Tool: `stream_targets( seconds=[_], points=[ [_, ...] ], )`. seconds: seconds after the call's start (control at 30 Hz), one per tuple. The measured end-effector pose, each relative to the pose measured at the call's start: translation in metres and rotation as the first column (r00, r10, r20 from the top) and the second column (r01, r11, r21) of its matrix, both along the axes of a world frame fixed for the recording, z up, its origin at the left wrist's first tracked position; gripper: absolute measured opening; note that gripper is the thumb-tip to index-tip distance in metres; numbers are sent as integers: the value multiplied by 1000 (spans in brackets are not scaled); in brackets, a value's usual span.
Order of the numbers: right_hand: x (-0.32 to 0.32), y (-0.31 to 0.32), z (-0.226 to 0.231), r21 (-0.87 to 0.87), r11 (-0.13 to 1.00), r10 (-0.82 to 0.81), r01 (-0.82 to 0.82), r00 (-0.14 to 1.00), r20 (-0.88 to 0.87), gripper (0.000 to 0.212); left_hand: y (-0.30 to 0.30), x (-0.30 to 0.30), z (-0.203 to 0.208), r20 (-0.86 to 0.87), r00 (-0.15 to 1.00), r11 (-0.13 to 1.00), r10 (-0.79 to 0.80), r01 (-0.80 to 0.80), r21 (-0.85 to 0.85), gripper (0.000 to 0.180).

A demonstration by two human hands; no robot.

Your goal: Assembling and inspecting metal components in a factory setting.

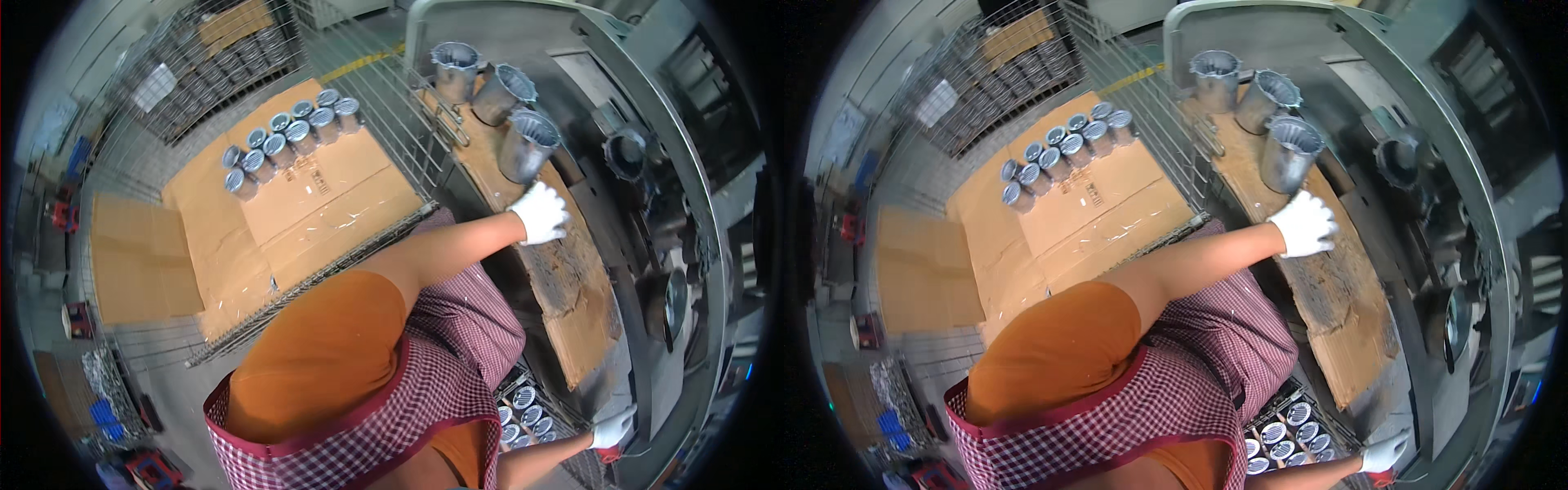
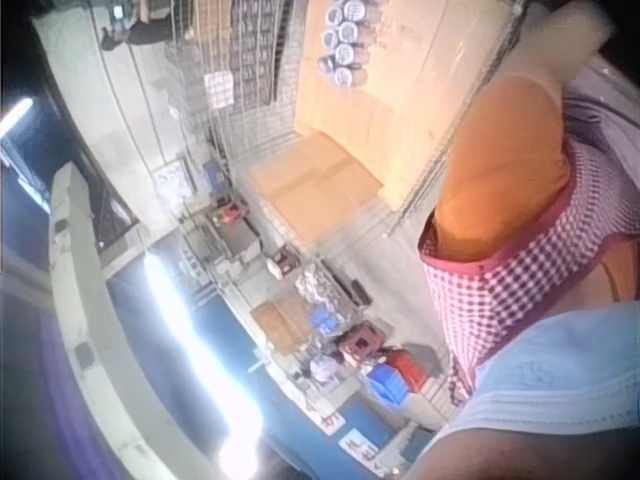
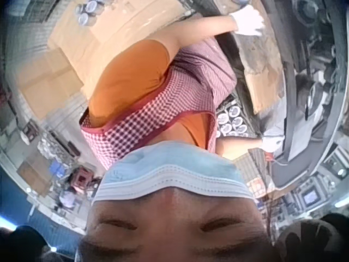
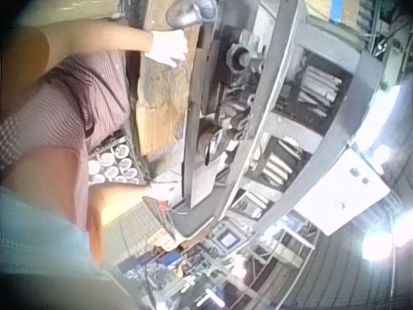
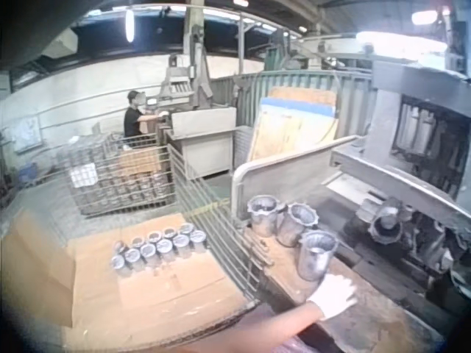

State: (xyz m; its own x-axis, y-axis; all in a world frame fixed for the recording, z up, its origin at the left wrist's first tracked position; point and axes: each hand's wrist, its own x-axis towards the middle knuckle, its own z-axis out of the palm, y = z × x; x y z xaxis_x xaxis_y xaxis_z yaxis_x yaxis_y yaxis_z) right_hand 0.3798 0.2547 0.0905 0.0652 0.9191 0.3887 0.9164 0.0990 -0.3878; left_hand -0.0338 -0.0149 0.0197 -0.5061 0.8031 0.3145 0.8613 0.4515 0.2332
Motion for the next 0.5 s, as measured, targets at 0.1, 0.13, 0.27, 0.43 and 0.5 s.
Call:
stream_targets(
  seconds=[0.1,0.13,0.27,0.43,0.5],
  points=[
    [-5,1,-2,-4,999,32,-33,997,-70,50,-4,-1,0,14,1000,998,-3,4,-58,41],
    [-3,10,-5,-6,999,45,-46,997,-61,50,-4,-2,-4,-5,1000,993,13,-12,114,42],
    [19,21,-8,10,999,48,-48,999,6,63,0,3,4,-160,982,911,105,-30,412,47],
    [9,24,-9,17,999,31,-32,999,30,64,1,-5,4,84,996,993,32,-22,-120,42],
    [11,27,-11,23,999,37,-38,999,30,64,1,-3,-4,26,999,999,35,-36,32,40]
  ],
)
